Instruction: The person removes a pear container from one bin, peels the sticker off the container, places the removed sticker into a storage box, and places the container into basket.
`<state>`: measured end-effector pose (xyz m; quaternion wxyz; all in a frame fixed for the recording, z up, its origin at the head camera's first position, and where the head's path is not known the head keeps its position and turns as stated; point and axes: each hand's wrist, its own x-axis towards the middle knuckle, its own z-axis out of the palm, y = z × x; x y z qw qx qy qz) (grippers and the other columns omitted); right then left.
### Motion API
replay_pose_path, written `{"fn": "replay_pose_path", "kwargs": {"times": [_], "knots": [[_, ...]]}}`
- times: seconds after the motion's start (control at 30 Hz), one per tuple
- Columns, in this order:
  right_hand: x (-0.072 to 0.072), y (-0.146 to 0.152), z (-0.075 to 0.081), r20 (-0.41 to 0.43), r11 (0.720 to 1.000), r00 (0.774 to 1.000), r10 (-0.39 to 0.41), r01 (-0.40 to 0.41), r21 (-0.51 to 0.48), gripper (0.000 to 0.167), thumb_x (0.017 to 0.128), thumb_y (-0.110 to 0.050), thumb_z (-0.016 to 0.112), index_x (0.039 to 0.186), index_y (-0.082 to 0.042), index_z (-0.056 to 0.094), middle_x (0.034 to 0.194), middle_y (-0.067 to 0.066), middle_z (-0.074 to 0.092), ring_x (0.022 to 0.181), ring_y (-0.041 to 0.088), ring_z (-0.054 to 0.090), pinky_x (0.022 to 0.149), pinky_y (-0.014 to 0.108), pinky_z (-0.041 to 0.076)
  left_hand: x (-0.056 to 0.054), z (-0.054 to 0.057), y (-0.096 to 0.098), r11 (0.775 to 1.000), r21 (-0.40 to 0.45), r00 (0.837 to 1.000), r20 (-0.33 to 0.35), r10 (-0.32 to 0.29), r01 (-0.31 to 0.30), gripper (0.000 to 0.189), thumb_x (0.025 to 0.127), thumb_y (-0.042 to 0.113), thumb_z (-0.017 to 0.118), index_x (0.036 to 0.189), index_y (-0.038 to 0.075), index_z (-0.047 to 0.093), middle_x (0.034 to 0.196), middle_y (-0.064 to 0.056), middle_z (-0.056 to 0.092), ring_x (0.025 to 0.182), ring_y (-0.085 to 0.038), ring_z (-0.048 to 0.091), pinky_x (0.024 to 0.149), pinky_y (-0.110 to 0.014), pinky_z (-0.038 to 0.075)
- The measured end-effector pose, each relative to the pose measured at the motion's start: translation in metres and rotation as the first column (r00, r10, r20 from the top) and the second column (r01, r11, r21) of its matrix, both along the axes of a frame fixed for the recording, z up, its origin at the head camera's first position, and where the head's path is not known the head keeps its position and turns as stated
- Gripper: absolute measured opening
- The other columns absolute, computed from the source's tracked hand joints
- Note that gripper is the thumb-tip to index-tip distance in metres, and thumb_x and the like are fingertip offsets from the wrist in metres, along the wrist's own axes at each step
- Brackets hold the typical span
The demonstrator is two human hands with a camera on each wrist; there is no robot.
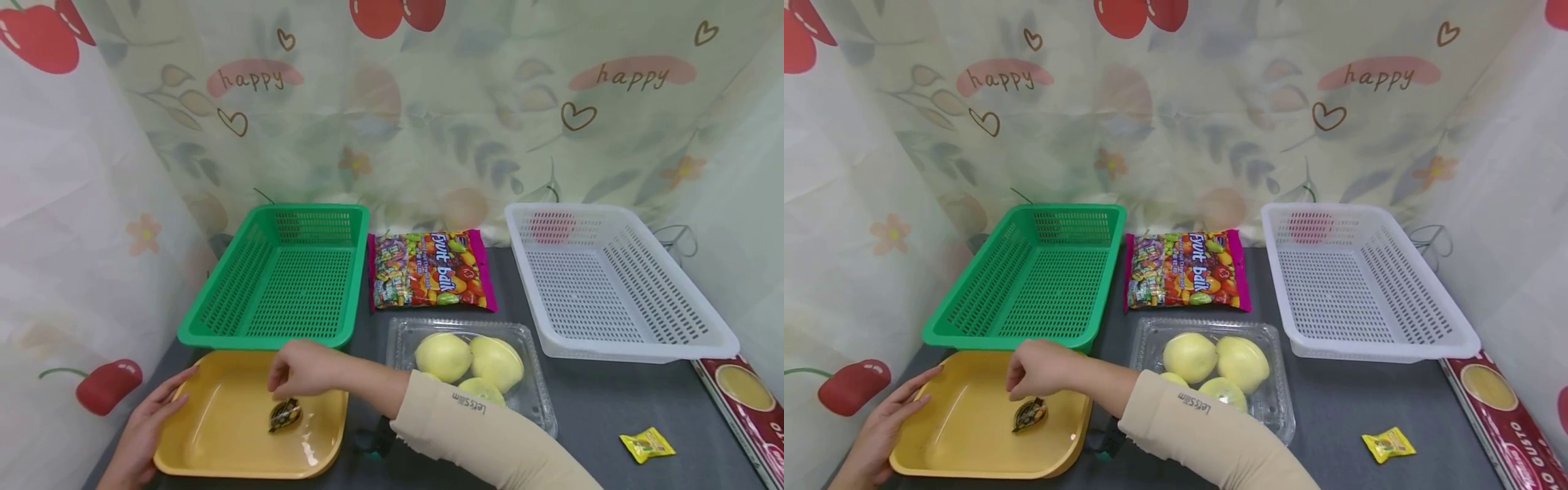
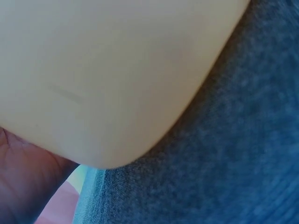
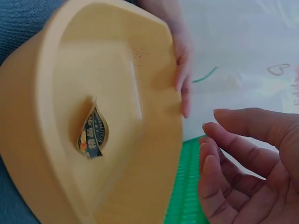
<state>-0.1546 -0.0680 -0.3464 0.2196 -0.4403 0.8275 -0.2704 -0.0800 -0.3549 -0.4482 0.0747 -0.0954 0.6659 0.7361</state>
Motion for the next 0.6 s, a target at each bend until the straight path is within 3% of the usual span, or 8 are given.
{"fn": "replay_pose_path", "kwargs": {"times": [0.1,0.3,0.47,0.6], "knots": [[0.0,0.01,0.004,-0.011,1.0,1.0,0.02,-0.021,-0.019,0.011,0.085,-0.016,0.067,0.093,-0.01,0.072,0.081,-0.005,0.068,0.069,-0.003,0.054,0.064,0.008,0.043,0.0,0.001,0.001,0.999,-0.046,1.0,0.02,0.024,-0.023,0.045,0.096,0.028,0.05,0.14,0.025,0.04,0.107,0.034,0.056,0.097,0.015,0.055,0.079,-0.012,0.051],[-0.004,0.031,0.01,0.07,0.997,0.998,0.006,0.0,-0.079,0.014,0.084,-0.015,0.068,0.096,-0.008,0.07,0.085,-0.002,0.068,0.072,-0.003,0.054,0.068,0.009,0.045,-0.002,0.003,0.003,0.988,-0.139,0.992,0.096,0.086,-0.072,0.068,0.095,0.031,0.052,0.15,0.012,0.017,0.1,0.037,0.054,0.093,0.019,0.053,0.078,-0.01,0.05],[-0.009,0.05,0.016,0.145,0.991,0.989,-0.021,0.041,-0.13,0.014,0.084,-0.013,0.068,0.096,-0.007,0.07,0.09,0.004,0.069,0.076,0.001,0.058,0.069,0.012,0.047,-0.004,0.005,0.004,0.968,-0.225,0.98,0.139,0.141,-0.108,0.07,0.095,0.038,0.05,0.15,0.012,0.017,0.105,0.033,0.049,0.089,0.022,0.05,0.077,-0.008,0.049],[-0.011,0.067,0.02,0.2,0.985,0.979,-0.05,0.081,-0.15,0.016,0.085,-0.016,0.068,0.099,-0.008,0.069,0.096,0.004,0.069,0.08,0.006,0.062,0.07,0.014,0.049,-0.003,0.006,0.005,0.949,-0.267,0.976,0.087,0.198,-0.169,0.07,0.094,0.042,0.049,0.149,0.011,0.021,0.111,0.027,0.047,0.089,0.023,0.049,0.075,-0.006,0.048]]}}
